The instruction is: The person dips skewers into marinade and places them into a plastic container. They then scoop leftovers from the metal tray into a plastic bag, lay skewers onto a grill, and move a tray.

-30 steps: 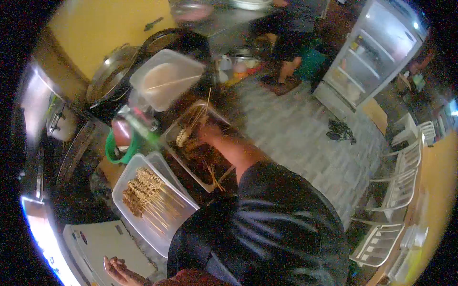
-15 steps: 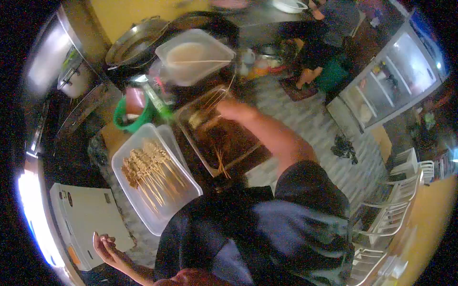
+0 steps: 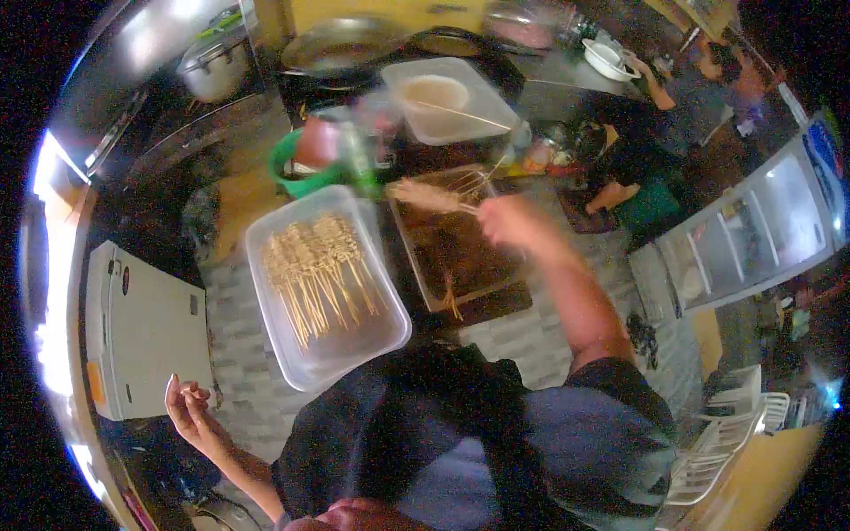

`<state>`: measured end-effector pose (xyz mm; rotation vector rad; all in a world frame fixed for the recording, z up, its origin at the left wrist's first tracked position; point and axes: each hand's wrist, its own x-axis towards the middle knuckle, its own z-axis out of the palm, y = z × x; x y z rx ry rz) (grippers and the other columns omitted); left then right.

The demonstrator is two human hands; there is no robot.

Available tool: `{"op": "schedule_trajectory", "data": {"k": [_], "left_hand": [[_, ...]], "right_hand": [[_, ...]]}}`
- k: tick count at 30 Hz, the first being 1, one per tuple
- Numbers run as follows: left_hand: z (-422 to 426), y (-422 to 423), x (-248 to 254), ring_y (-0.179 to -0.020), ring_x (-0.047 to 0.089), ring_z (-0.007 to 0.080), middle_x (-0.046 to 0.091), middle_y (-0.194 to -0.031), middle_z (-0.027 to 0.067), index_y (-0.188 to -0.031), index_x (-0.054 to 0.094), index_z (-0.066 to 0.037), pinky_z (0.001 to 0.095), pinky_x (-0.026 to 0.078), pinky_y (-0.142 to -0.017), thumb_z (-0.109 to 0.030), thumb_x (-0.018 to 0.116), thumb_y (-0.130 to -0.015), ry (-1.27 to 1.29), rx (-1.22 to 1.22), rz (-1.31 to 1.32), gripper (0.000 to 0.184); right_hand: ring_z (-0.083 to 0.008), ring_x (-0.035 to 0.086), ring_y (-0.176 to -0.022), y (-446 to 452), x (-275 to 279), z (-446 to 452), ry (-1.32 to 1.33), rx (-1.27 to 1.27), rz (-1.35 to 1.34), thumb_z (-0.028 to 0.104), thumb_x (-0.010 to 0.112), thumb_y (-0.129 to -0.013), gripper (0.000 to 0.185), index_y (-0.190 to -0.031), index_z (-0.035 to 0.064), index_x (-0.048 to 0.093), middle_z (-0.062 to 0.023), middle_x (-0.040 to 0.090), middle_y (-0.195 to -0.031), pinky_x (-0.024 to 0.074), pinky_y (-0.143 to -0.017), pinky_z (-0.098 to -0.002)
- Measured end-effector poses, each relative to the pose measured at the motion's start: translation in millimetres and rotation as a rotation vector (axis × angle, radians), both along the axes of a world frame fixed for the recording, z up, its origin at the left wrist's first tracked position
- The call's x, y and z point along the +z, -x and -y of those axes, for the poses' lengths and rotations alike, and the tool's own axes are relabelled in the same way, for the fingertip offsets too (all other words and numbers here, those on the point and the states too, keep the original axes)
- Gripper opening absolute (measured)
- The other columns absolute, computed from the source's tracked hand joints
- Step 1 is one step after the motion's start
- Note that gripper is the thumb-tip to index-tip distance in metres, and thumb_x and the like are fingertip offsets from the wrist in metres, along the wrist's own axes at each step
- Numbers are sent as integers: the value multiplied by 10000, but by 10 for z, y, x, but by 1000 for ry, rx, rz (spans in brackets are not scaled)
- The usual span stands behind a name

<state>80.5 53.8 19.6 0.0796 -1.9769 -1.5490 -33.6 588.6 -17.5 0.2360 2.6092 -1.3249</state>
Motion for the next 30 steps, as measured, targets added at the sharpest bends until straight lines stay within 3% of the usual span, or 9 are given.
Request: {"op": "schedule_trajectory", "data": {"k": [3, 6, 10, 13, 16, 18, 22, 25, 30], "left_hand": [[-7, -18, 12, -654, 433, 82, 482, -796, 35, -1096, 466, -14, 185, 357, -564, -127, 491, -829, -64, 54, 19, 291], [52, -26, 14, -657, 430, 84, 482, -791, 35, -1088, 470, -13, 188, 358, -555, -118, 496, -825, -71, 12, -11, 284], [188, -72, 24, -681, 435, 87, 479, -804, 38, -1082, 474, -13, 189, 364, -551, -114, 500, -822, -66, -25, -19, 280], [247, -90, -8, -699, 441, 90, 479, -811, 40, -1079, 475, -12, 190, 370, -551, -125, 498, -826, -84, -37, -28, 278], [291, -132, -50, -707, 450, 94, 480, -810, 38, -1078, 476, -10, 194, 384, -554, -138, 499, -828, -69, -65, -36, 282], [285, -169, -36, -716, 460, 99, 487, -815, 37, -1075, 478, -15, 202, 402, -560, -150, 499, -828, -59, -56, -16, 282], [368, -230, -75, -728, 474, 105, 493, -827, 37, -1074, 481, -23, 208, 417, -566, -154, 501, -827, -64, -18, 24, 279], [419, -264, -83, -735, 480, 108, 496, -833, 36, -1074, 482, -29, 208, 416, -567, -150, 500, -828, -92, -12, 13, 275], [396, -265, -79, -732, 482, 115, 493, -833, 37, -1073, 484, -27, 211, 417, -566, -151, 510, -822, -87, -24, 0, 282]], "right_hand": [[-117, 540, -525, -119, 40, 787, 233, 114, 53, 117, 441, -847, 127, -846, 19, 522, -48, 548, -655, 460, -457, -252], [-117, 533, -522, -142, -56, 1547, 204, 199, -44, 95, 448, -830, 99, -785, 31, 508, -51, 543, -640, 444, -451, -248], [-159, 532, -429, 130, -702, 2210, 395, 72, -57, 55, 464, -761, 111, -661, 10, 482, -100, 545, -580, 429, -376, -286], [-148, 550, -469, 270, -1148, 2444, 112, 304, -58, 76, 446, -813, 103, -729, 22, 470, -71, 543, -599, 445, -386, -262], [-173, 560, -488, 270, -1184, 2546, 52, 190, 107, 151, 459, -812, 167, -726, 11, 491, -90, 541, -562, 447, -427, -308], [-234, 555, -500, 262, -1173, 2518, -334, 257, -194, 224, 494, -790, 224, -729, 8, 504, -127, 534, -549, 425, -474, -380], [-305, 542, -541, 156, -778, 2543, -161, 134, -85, 272, 505, -772, 257, -736, 18, 509, -163, 535, -586, 395, -527, -423], [-343, 530, -577, 153, -739, 2542, -169, 105, -283, 265, 514, -770, 239, -751, 27, 519, -175, 546, -629, 391, -538, -427], [-350, 533, -617, 251, -859, 2481, -365, 139, -299, 259, 514, -778, 237, -760, 23, 524, -181, 546, -652, 397, -564, -450]]}}
